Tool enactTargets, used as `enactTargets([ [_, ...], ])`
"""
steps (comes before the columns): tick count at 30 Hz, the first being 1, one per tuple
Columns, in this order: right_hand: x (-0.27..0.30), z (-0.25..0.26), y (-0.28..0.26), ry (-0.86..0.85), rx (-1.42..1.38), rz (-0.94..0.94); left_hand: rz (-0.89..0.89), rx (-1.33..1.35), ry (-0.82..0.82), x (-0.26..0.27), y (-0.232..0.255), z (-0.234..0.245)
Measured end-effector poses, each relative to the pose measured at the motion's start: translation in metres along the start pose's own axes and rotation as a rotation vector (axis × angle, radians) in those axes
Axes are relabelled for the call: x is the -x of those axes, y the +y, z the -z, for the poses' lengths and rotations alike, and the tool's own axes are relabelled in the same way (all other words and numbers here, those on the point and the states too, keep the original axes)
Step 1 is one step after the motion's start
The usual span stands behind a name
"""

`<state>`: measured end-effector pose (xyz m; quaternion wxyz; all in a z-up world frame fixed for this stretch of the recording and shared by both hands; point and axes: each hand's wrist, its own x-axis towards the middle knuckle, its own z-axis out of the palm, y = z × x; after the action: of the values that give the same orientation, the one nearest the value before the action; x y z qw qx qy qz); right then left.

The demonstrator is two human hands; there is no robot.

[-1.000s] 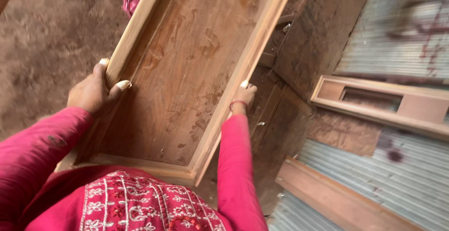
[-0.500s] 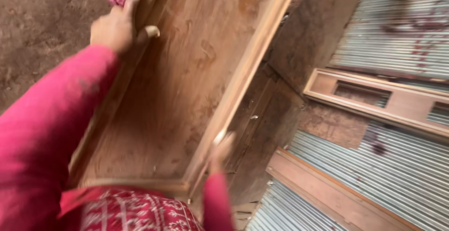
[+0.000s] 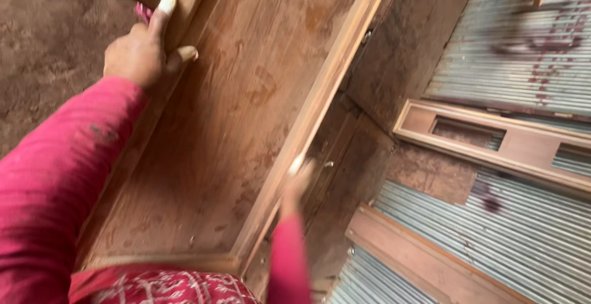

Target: The person sands a rectangular wooden frame using a sanding block held in the right hand. They move the block along the edges and corners of the frame, occasionally repositioning the frame with both hands to access different sides.

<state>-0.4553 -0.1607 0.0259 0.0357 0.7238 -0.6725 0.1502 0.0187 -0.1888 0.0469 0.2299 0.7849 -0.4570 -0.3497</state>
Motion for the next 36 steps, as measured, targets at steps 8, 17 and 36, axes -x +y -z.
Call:
enactTargets([
  [8, 0.04, 0.024, -0.006, -0.347, 0.135, -0.409, -0.036, 0.081, -0.013, 0.001, -0.005, 0.005],
  [17, -0.399, -0.115, -0.025, -0.088, 0.035, -0.37, 0.065, 0.055, -0.08, 0.0, -0.006, -0.002],
  [36, 0.022, 0.05, -0.06, -0.182, -0.071, -0.383, -0.148, 0.05, 0.088, -0.013, -0.034, -0.036],
])
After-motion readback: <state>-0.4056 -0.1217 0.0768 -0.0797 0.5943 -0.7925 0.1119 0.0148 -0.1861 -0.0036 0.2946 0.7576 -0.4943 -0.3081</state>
